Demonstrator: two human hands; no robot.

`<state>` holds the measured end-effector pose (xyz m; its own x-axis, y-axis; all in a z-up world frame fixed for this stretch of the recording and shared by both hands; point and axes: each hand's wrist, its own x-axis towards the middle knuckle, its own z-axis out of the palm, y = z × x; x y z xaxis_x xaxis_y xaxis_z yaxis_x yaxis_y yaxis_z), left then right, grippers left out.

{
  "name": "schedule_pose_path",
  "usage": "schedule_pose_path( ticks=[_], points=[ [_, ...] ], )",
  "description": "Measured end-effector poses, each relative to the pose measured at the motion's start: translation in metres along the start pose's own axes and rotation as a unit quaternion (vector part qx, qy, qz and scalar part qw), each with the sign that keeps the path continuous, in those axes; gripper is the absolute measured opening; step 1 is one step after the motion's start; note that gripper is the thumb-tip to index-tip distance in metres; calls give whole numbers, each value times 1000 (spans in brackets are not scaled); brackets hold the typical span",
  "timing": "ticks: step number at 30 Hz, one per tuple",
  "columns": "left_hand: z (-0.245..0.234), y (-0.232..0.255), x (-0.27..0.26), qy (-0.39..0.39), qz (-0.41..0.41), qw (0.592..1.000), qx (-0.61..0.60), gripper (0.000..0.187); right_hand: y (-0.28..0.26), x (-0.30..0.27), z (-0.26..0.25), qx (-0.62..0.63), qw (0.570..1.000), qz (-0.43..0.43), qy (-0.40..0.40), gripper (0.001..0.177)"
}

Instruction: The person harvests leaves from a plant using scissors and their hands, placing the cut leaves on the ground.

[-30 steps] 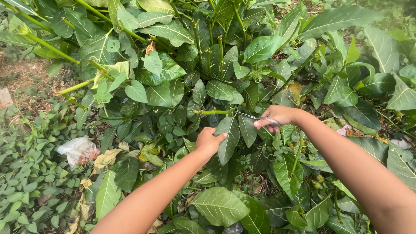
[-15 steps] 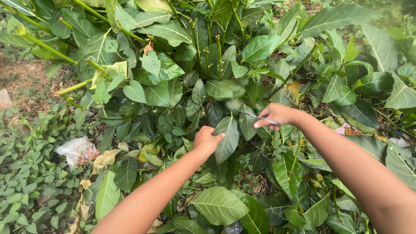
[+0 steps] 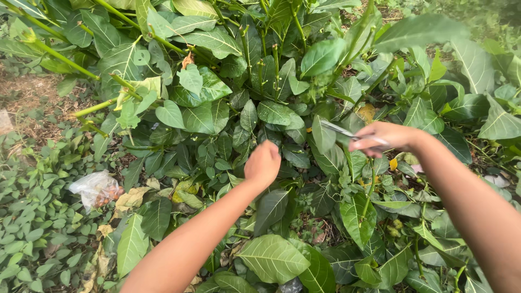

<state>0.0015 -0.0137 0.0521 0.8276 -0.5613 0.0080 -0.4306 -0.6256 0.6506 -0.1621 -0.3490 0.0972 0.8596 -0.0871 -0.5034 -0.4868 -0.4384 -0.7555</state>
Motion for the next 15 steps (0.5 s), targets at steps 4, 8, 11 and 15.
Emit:
schedule_pose_path(
  ticks=[4,8,11,15],
  points=[
    [10,32,32,108,-8,990,-93,19,21,-26,-21,104,994,-32,30,50],
    [11,43,68,55,-228,915,-327,45,21,-29,-9,103,994,-11,29,48],
    [13,34,83,30,-308,845,-435,55,7,-29,6,81,997,0,19,49],
    [22,16,109,31,-242,831,-500,26,-24,-30,21,9,999,-28,24,53]
  ],
)
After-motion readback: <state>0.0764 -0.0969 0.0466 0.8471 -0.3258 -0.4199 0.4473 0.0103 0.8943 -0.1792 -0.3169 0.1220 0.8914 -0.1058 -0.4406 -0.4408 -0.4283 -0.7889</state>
